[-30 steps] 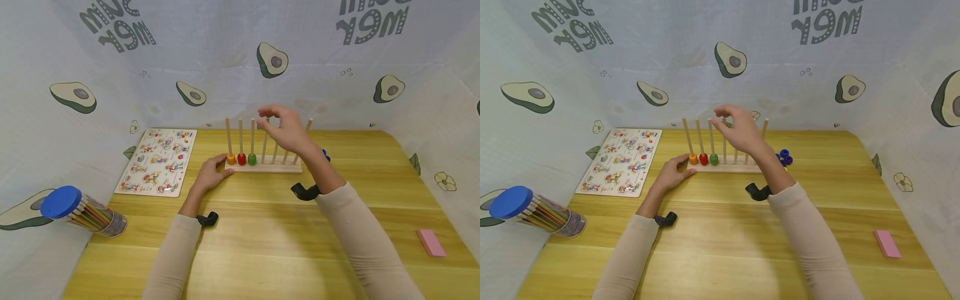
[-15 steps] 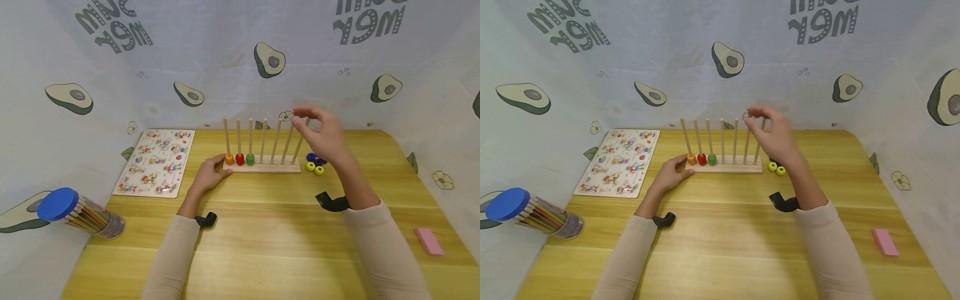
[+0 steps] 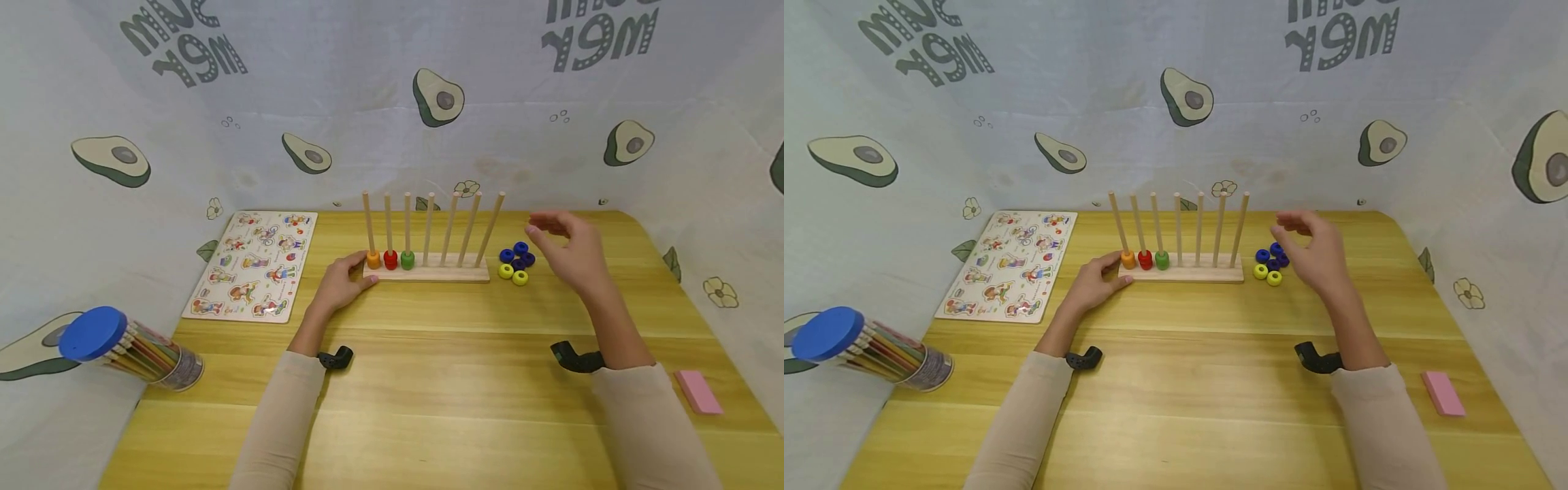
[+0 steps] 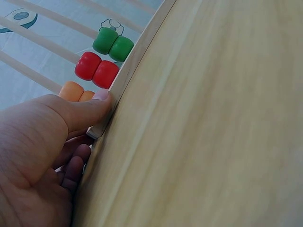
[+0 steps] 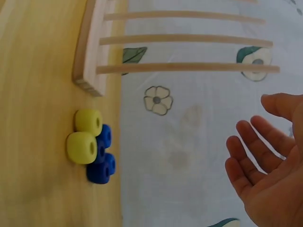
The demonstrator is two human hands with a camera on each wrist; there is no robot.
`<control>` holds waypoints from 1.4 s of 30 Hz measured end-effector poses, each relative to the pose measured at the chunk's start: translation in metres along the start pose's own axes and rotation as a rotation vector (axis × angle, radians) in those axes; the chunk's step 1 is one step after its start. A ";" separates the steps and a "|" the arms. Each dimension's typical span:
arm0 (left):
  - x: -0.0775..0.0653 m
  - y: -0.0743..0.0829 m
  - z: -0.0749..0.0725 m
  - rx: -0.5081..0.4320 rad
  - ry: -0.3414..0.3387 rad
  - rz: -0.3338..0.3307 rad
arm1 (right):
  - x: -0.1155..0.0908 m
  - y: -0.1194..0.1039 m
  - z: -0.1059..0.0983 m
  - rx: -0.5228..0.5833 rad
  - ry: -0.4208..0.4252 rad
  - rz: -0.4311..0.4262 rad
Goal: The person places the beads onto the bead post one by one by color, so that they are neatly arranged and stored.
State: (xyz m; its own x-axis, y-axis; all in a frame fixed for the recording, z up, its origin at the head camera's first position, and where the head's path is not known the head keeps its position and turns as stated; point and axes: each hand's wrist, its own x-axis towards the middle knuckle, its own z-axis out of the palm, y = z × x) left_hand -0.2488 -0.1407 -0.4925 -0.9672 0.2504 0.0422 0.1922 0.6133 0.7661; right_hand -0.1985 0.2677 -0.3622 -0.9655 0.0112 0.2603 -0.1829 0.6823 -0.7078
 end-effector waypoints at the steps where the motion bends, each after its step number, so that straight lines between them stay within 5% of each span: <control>1: 0.000 0.000 0.000 0.001 0.001 -0.001 | -0.002 0.006 0.000 -0.005 -0.011 0.009; 15: -0.002 0.001 -0.001 0.020 -0.004 -0.022 | -0.022 0.066 0.020 -0.045 -0.125 0.100; 42: -0.002 0.001 0.001 0.027 0.006 -0.003 | -0.030 0.089 0.035 -0.063 -0.213 0.160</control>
State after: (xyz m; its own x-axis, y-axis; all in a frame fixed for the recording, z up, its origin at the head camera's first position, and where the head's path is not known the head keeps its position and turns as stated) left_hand -0.2466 -0.1398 -0.4930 -0.9688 0.2439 0.0439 0.1935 0.6340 0.7488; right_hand -0.1924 0.3026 -0.4556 -0.9996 -0.0266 0.0001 -0.0195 0.7282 -0.6851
